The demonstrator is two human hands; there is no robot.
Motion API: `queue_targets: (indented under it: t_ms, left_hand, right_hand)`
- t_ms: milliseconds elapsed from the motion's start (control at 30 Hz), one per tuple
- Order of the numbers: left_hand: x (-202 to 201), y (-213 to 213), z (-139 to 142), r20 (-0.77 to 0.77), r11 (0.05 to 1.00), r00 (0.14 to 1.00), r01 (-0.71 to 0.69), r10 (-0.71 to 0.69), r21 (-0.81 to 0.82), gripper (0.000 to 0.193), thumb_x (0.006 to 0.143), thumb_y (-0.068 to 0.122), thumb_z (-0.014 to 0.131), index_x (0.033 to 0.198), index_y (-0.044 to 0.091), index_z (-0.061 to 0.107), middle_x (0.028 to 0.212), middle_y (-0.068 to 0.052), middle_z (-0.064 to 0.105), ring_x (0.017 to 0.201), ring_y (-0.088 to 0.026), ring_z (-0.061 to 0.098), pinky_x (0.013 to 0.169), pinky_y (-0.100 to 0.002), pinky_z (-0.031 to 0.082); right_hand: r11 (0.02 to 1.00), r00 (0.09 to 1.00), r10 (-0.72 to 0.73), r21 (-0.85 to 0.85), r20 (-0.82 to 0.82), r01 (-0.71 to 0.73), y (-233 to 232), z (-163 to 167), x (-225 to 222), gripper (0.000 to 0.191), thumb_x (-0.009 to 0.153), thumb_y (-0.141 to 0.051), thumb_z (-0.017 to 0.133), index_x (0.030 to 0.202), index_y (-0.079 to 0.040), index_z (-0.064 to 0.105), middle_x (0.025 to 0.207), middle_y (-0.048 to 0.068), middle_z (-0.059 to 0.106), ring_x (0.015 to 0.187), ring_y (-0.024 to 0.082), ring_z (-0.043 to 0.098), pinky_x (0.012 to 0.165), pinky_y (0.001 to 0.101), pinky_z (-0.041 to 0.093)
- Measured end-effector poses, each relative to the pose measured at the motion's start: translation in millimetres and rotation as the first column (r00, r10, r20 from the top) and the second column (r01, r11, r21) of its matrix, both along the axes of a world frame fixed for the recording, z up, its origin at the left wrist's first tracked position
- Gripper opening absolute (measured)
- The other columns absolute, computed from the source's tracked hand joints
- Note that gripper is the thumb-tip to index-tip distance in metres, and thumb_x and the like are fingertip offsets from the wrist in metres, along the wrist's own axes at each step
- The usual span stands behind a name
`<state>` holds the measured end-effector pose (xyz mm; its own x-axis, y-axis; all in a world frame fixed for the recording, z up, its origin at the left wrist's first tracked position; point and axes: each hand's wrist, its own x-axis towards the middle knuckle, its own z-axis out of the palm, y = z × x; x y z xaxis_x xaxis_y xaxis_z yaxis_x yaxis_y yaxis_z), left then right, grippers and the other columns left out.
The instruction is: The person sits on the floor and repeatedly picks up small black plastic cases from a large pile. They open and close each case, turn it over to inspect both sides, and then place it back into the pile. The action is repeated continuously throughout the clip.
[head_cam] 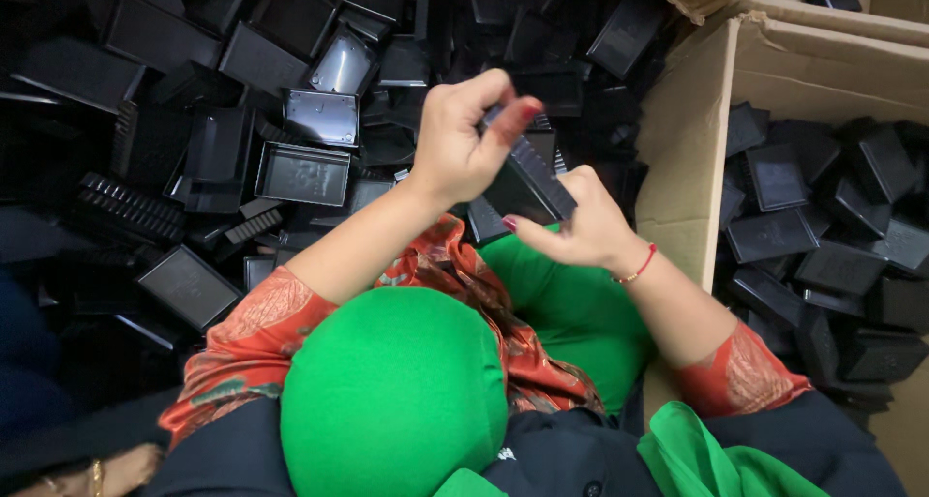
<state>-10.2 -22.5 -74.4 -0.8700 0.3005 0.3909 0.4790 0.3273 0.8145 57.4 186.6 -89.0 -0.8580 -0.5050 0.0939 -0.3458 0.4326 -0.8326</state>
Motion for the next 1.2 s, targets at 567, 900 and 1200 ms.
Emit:
queue_targets:
  t_ms: [567, 900, 1200]
  left_hand:
    - [-99.4, -79.0, -83.5, 0.160, 0.986, 0.977, -0.122, 0.139, -0.111, 0.027, 0.097, 0.028, 0.079, 0.108, 0.005, 0.069, 0.093, -0.004, 0.073, 0.086, -0.014, 0.068, 0.079, -0.031, 0.056]
    - [-78.8, -78.3, -108.4, 0.166, 0.421, 0.985, 0.131, 0.047, -0.897, 0.045, 0.074, 0.021, 0.077, 0.118, 0.015, 0.071, 0.109, -0.015, 0.072, 0.104, -0.036, 0.068, 0.086, -0.052, 0.054]
    - [-45.2, 20.2, -22.5, 0.077, 0.966, 0.971, 0.215, -0.228, 0.146, 0.035, 0.093, 0.015, 0.078, 0.120, -0.001, 0.062, 0.109, -0.012, 0.076, 0.100, -0.019, 0.072, 0.087, -0.034, 0.059]
  right_hand:
    - [0.568, 0.921, -0.368, -0.752, 0.130, 0.334, 30.1, -3.6, -17.2, 0.034, 0.114, -0.017, 0.060, 0.139, 0.006, 0.057, 0.116, 0.018, 0.072, 0.084, 0.017, 0.070, 0.080, 0.0273, 0.059]
    - [0.677, 0.904, -0.381, -0.608, 0.192, 0.414, 34.7, -7.9, -27.7, 0.021, 0.110, -0.006, 0.060, 0.128, 0.005, 0.063, 0.112, 0.014, 0.075, 0.087, 0.013, 0.071, 0.082, 0.0255, 0.058]
    - [0.932, 0.954, -0.228, -0.327, -0.193, 0.156, 7.2, -4.3, -16.1, 0.110, 0.086, -0.010, 0.088, 0.166, -0.009, 0.013, 0.162, 0.020, 0.031, 0.137, 0.027, 0.050, 0.104, 0.0340, 0.051]
